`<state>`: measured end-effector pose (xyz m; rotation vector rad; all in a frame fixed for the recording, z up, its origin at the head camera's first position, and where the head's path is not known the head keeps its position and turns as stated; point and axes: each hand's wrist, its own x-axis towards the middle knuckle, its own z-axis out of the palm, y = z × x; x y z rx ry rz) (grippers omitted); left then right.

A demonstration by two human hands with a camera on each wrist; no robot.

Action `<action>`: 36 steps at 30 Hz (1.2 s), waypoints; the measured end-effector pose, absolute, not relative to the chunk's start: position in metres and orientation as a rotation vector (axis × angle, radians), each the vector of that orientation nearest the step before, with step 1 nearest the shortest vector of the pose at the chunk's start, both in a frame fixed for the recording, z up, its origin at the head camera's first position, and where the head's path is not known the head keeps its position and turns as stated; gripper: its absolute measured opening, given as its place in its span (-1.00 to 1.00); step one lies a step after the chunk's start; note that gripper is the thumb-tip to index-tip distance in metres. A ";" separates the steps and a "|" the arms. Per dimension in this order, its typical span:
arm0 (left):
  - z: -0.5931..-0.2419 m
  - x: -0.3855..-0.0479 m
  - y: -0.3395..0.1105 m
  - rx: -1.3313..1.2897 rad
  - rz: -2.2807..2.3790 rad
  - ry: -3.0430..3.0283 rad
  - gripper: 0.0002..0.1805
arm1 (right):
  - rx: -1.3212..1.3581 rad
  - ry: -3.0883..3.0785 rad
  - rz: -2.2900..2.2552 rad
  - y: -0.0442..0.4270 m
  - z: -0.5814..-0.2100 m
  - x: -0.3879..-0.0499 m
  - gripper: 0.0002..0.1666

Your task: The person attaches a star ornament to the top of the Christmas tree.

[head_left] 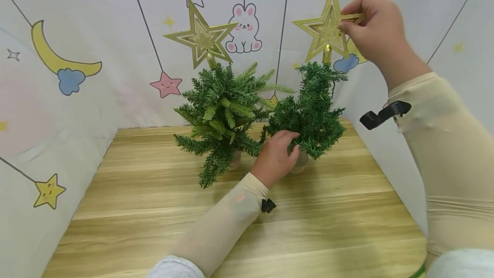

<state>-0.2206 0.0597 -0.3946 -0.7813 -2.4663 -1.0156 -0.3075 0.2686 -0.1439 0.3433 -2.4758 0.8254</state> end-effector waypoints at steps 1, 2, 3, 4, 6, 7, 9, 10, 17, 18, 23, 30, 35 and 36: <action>-0.395 -0.221 0.060 -0.780 -1.012 -2.467 -0.64 | 0.349 -2.468 0.826 0.268 -0.144 -0.307 -0.62; -0.395 -0.221 0.059 -0.777 -1.010 -2.466 -0.64 | 0.358 -2.461 0.821 0.267 -0.145 -0.307 -0.62; -0.394 -0.221 0.059 -0.775 -1.009 -2.463 -0.64 | 0.368 -2.451 0.816 0.267 -0.145 -0.307 -0.61; -0.394 -0.221 0.059 -0.774 -1.010 -2.462 -0.64 | 0.379 -2.438 0.815 0.266 -0.146 -0.306 -0.61; -0.394 -0.222 0.059 -0.775 -1.015 -2.462 -0.64 | 0.396 -2.403 0.825 0.267 -0.149 -0.306 -0.62; -0.394 -0.222 0.059 -0.777 -1.015 -2.462 -0.64 | 0.403 -2.382 0.839 0.267 -0.150 -0.306 -0.63; -0.393 -0.222 0.059 -0.782 -1.016 -2.462 -0.64 | 0.417 -2.334 0.863 0.269 -0.154 -0.306 -0.64; -0.393 -0.223 0.059 -0.783 -1.014 -2.464 -0.64 | 0.421 -2.310 0.876 0.269 -0.156 -0.307 -0.65; -0.393 -0.223 0.058 -0.781 -1.009 -2.478 -0.63 | 0.457 -2.207 0.934 0.270 -0.164 -0.309 -0.71; -0.392 -0.223 0.058 -0.780 -1.008 -2.479 -0.63 | 0.457 -2.205 0.945 0.269 -0.164 -0.309 -0.72; -0.392 -0.222 0.058 -0.769 -1.010 -2.500 -0.62 | 0.441 -2.237 0.950 0.271 -0.164 -0.307 -0.69; -0.393 -0.220 0.059 -0.769 -1.049 -2.519 -0.61 | 0.361 -2.378 0.921 0.276 -0.159 -0.304 -0.60; -0.393 -0.218 0.058 -0.776 -1.072 -2.510 -0.60 | 0.363 -2.411 0.832 0.275 -0.158 -0.302 -0.52; -0.392 -0.218 0.058 -0.776 -1.078 -2.511 -0.60 | 0.365 -2.415 0.815 0.275 -0.158 -0.302 -0.52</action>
